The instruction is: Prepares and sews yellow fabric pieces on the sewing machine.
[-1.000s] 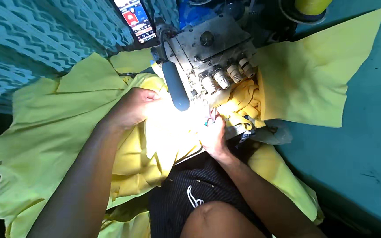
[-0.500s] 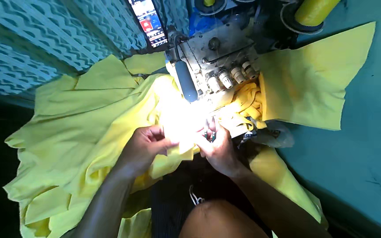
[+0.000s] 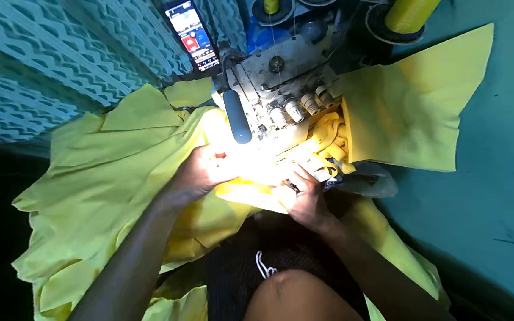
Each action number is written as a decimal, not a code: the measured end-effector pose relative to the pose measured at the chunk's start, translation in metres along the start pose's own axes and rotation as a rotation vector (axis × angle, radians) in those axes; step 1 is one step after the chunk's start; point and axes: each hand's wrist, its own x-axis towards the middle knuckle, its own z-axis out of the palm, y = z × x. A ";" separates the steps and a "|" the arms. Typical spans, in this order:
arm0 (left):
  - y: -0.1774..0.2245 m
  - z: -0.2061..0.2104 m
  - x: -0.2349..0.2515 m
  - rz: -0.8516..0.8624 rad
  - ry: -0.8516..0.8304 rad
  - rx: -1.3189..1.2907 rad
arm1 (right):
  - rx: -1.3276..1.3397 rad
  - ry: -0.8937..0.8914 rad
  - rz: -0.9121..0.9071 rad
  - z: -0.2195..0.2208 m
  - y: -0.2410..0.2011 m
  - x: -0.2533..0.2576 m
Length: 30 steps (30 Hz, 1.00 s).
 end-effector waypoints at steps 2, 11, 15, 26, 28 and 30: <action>0.004 -0.013 0.005 0.044 0.004 0.164 | 0.113 0.032 0.048 0.003 0.009 0.001; 0.006 -0.015 0.023 0.074 0.168 0.707 | 0.103 0.159 0.217 0.010 0.017 -0.005; 0.008 -0.009 0.019 0.189 0.171 0.684 | 0.321 0.108 0.243 -0.004 -0.003 -0.011; -0.017 0.012 0.023 0.187 0.268 0.718 | -0.073 -0.002 0.191 0.004 0.018 -0.006; -0.023 0.011 0.035 0.202 0.268 0.665 | 0.033 0.016 0.230 -0.001 0.013 -0.007; -0.026 0.012 0.057 0.214 0.299 0.676 | 0.177 0.041 0.310 -0.001 0.002 0.001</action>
